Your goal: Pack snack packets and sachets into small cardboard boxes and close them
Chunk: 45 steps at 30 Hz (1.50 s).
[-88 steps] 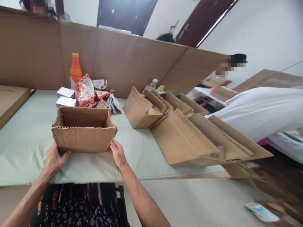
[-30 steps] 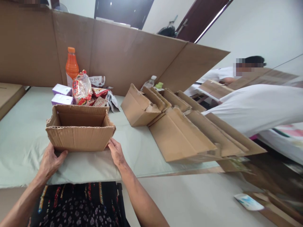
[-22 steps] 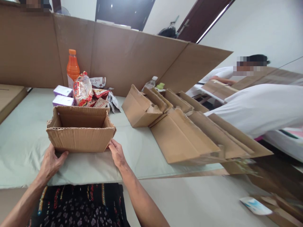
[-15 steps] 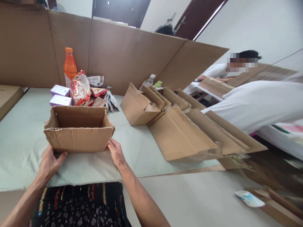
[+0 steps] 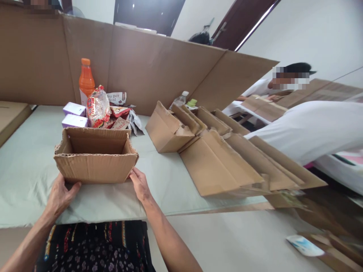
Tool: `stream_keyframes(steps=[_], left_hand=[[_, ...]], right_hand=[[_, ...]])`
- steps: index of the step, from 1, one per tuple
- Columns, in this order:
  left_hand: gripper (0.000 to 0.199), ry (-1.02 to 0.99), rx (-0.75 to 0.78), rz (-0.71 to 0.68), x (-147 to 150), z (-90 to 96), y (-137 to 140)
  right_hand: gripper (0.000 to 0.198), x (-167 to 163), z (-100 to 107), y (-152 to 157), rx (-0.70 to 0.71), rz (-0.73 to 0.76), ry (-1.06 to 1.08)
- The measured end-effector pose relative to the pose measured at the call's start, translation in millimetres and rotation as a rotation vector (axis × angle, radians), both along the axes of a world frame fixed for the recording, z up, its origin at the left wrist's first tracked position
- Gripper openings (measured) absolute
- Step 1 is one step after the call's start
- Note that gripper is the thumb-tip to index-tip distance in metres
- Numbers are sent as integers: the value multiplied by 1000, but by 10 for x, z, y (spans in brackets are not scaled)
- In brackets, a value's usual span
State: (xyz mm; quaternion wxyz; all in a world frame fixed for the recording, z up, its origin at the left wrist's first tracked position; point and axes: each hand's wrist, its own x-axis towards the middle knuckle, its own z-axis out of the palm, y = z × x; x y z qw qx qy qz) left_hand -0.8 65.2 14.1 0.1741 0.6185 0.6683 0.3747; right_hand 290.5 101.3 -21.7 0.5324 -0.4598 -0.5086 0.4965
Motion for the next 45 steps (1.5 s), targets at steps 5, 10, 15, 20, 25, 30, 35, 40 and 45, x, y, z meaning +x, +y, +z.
stream_keyframes(steps=[5,10,15,20,25,30,35,40,45], left_hand=[[43,13,-31,9,-2,11,9],[46,6,-40,22,7,9,2],[42,-4,-24,28,12,10,-5],[41,-10,-34,18,20,39,-15],[43,-5,-43,23,23,39,-11],[42,-15,-20,0,26,36,-7],[40,7,-23,29,24,23,-12],[38,20,-16,4,23,37,-15],[41,14,-37,15,30,55,-18]], right_hand=[[50,-1,11,4,-5,-7,9],[48,4,28,-6,-9,-18,9],[48,6,23,-13,-10,-14,6],[46,7,6,-13,-14,-14,3],[46,11,12,-10,-3,-16,-7],[47,8,6,-1,-8,-24,-20],[49,0,27,-13,-17,-17,-12],[51,-1,70,-25,-21,-30,-18],[51,4,69,-22,-13,-32,-34]])
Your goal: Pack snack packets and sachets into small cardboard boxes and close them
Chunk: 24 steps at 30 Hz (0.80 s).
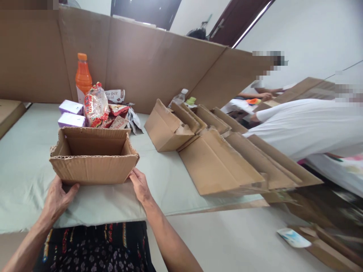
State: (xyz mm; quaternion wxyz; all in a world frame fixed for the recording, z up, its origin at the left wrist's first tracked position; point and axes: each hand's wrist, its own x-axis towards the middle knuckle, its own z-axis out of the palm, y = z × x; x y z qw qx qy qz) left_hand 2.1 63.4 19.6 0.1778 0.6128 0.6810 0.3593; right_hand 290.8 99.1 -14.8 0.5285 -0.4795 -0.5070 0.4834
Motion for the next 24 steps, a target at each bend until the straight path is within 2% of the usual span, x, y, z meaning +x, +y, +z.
stream_keyframes(steps=[11,17,20,22,24], left_hand=[[40,-10,37,-5,-22,-60,-16],[47,-44,96,-3,-42,-110,-90],[59,-48,146,2,-129,-87,-157],[69,-68,149,-27,-194,-12,-196],[76,-92,180,-57,-232,115,-213]], right_hand=[[49,-2,-46,1,-33,-3,37],[38,35,-59,-24,-39,-9,67],[32,180,77,38,-11,-108,67],[32,306,287,160,27,-183,38],[33,400,572,377,102,-198,-31]])
